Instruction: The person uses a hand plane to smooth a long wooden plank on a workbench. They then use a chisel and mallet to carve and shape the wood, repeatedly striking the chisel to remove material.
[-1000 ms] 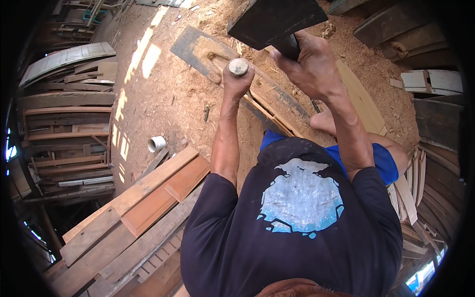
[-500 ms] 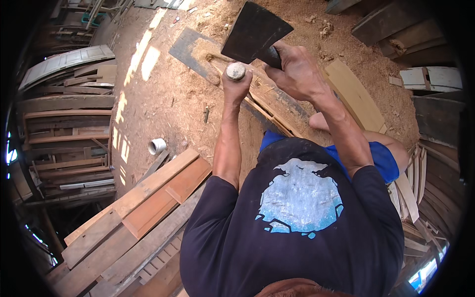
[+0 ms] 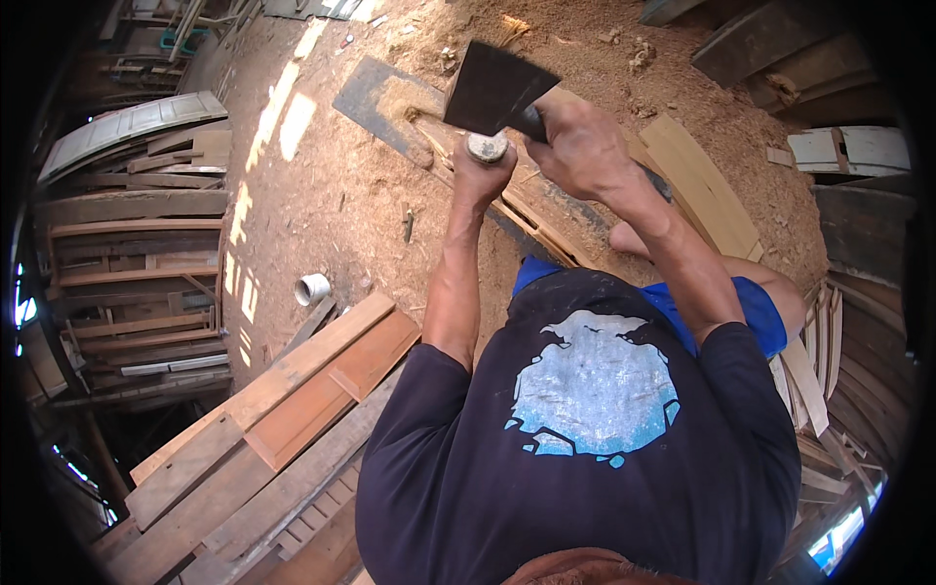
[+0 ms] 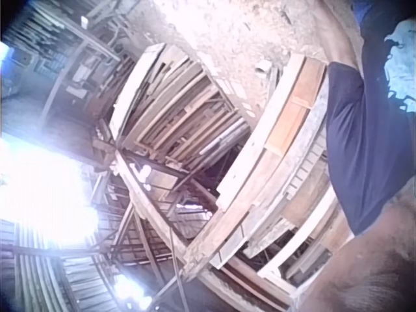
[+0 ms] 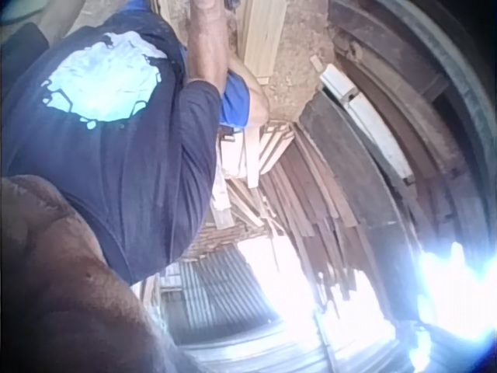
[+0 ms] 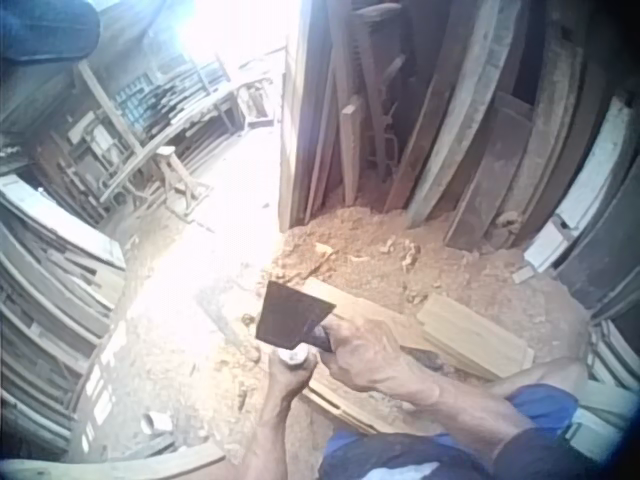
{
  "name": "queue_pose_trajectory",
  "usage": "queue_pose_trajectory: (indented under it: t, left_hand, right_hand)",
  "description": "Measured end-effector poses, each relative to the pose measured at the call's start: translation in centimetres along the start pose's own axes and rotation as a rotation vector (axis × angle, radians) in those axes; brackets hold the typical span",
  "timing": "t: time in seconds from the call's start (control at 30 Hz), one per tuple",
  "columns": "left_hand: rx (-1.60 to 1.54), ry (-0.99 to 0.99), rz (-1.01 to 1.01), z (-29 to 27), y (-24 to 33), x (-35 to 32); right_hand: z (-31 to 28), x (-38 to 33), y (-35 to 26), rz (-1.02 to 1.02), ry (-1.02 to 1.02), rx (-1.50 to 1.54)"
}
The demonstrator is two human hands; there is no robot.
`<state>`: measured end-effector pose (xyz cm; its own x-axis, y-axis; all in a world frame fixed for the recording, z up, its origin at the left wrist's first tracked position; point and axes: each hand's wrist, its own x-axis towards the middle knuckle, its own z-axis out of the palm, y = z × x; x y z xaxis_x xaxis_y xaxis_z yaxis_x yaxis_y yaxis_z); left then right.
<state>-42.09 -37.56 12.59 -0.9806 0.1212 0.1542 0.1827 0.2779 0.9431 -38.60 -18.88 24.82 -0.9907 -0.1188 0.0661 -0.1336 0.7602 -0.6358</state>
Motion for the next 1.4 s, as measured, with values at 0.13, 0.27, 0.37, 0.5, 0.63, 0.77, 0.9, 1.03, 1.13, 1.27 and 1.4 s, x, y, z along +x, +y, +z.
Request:
queue_pose_trajectory:
  t: [0.13, 0.27, 0.37, 0.5, 0.63, 0.77, 0.9, 1.03, 1.13, 1.27, 1.4]
  left_hand:
    - [0.142, 0.003, 0.098, 0.7, -0.6, -1.0]
    - [-0.003, 0.033, 0.006, 0.3, -1.7, -1.6]
    - [-0.144, 0.044, -0.157, -0.3, -0.7, -1.0]
    - [-0.118, -0.006, -0.2, -0.8, -0.2, -1.0]
    - [-0.108, -0.022, -0.118, -0.3, -0.2, -0.8]
    - [-0.02, -0.061, 0.036, 0.4, -0.3, -1.1]
    - [0.183, -0.041, 0.192, 0.7, -2.0, -2.4]
    - [-0.007, -0.041, 0.056, 0.5, -1.3, -3.0]
    - [0.171, -0.082, 0.074, -0.1, -0.3, -3.7]
    - [0.278, -0.028, 0.175, 0.4, -3.5, -5.2]
    - [0.086, -0.092, 0.025, -0.8, -6.5, -6.4]
  right_hand:
    - [1.5, -0.8, 0.9, 0.043, -0.175, -0.074]
    - [-0.9, -0.5, -0.3, -0.053, 0.061, 0.16]
    - [-3.5, -0.3, -1.4, -0.032, 0.129, 0.236]
    - [-5.4, -0.8, -2.7, -0.024, 0.145, 0.268]
    - [-3.9, -1.0, -2.1, -0.089, 0.118, 0.211]
    - [0.3, -1.2, -0.1, -0.041, -0.063, 0.001]
    - [0.9, -1.8, 0.4, -0.005, -0.196, -0.082]
    - [-1.2, -2.4, -1.3, -0.046, -0.078, 0.108]
    - [1.4, -2.6, 0.2, -0.17, -0.043, 0.09]
    - [3.1, -2.4, 1.3, -0.088, -0.294, -0.105]
    - [0.7, -2.9, -0.9, -0.15, -0.167, 0.127]
